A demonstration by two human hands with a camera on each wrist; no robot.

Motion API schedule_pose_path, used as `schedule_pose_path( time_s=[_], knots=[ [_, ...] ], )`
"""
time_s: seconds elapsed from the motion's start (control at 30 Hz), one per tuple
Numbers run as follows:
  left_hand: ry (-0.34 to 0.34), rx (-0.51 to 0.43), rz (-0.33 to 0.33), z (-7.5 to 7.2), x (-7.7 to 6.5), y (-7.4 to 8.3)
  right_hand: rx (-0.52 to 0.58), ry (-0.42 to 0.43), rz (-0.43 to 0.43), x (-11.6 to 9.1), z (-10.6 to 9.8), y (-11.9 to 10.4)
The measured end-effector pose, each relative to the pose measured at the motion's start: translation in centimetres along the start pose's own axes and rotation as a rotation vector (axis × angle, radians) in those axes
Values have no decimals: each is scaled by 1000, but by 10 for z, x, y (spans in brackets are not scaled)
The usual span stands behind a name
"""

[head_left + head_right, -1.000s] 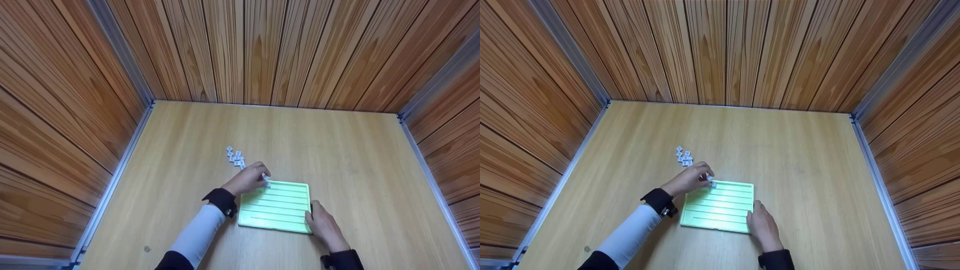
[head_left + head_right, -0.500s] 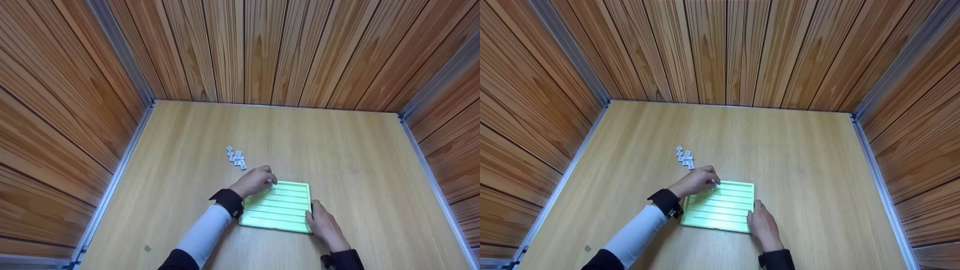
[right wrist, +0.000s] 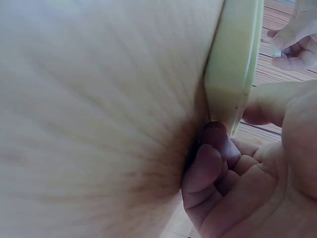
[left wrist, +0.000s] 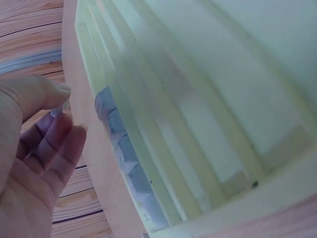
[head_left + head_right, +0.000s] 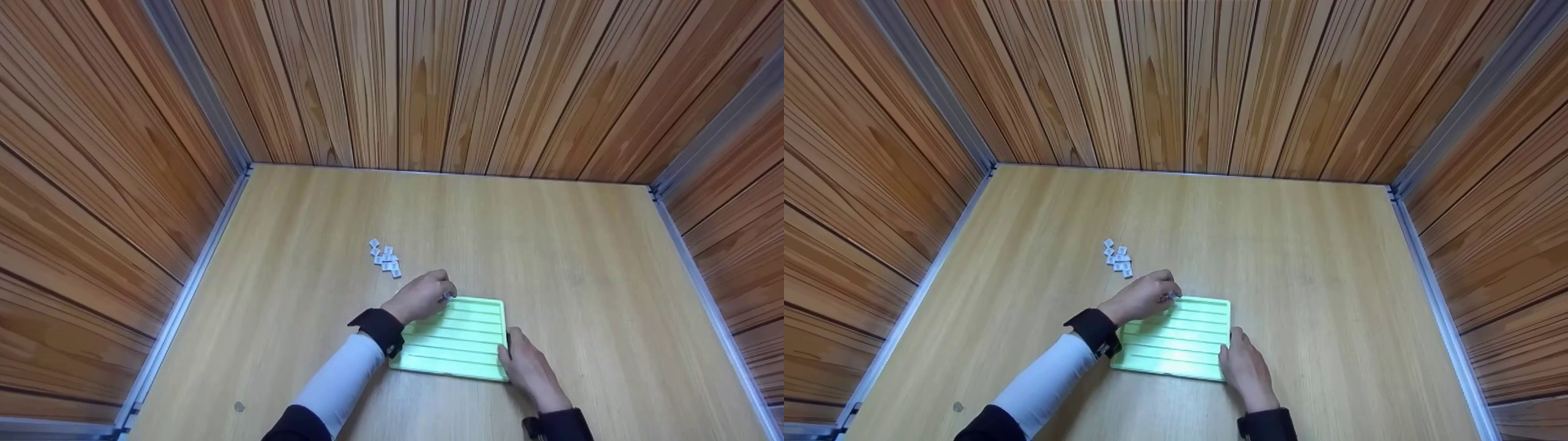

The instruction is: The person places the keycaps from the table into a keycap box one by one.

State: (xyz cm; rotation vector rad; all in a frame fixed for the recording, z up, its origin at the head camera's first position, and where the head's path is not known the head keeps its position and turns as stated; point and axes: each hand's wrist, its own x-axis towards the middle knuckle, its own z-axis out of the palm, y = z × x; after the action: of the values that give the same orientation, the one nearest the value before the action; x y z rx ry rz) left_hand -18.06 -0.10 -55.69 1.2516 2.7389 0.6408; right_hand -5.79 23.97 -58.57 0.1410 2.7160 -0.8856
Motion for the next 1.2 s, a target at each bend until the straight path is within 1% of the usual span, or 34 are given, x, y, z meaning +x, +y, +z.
schedule_pose_path(
  time_s=[0.2,0.4,0.53,0.67,0.87,1.0,1.2],
  knots=[
    [-36,82,-15,7,3,0,2,-15,24,1,1,0],
    [-88,81,-56,10,3,-2,-5,8,-1,-1,2,1],
    [-82,88,-44,11,3,-3,-5,29,-31,-2,1,1],
    [-72,97,-28,11,3,-4,-3,23,-46,-2,0,0],
    [-66,78,-18,11,3,-5,6,-6,-4,-1,0,0],
    [-82,71,-26,10,3,-6,8,-22,19,0,-1,0],
    [-106,81,-34,10,3,-6,22,-23,20,1,-2,1]
  ],
)
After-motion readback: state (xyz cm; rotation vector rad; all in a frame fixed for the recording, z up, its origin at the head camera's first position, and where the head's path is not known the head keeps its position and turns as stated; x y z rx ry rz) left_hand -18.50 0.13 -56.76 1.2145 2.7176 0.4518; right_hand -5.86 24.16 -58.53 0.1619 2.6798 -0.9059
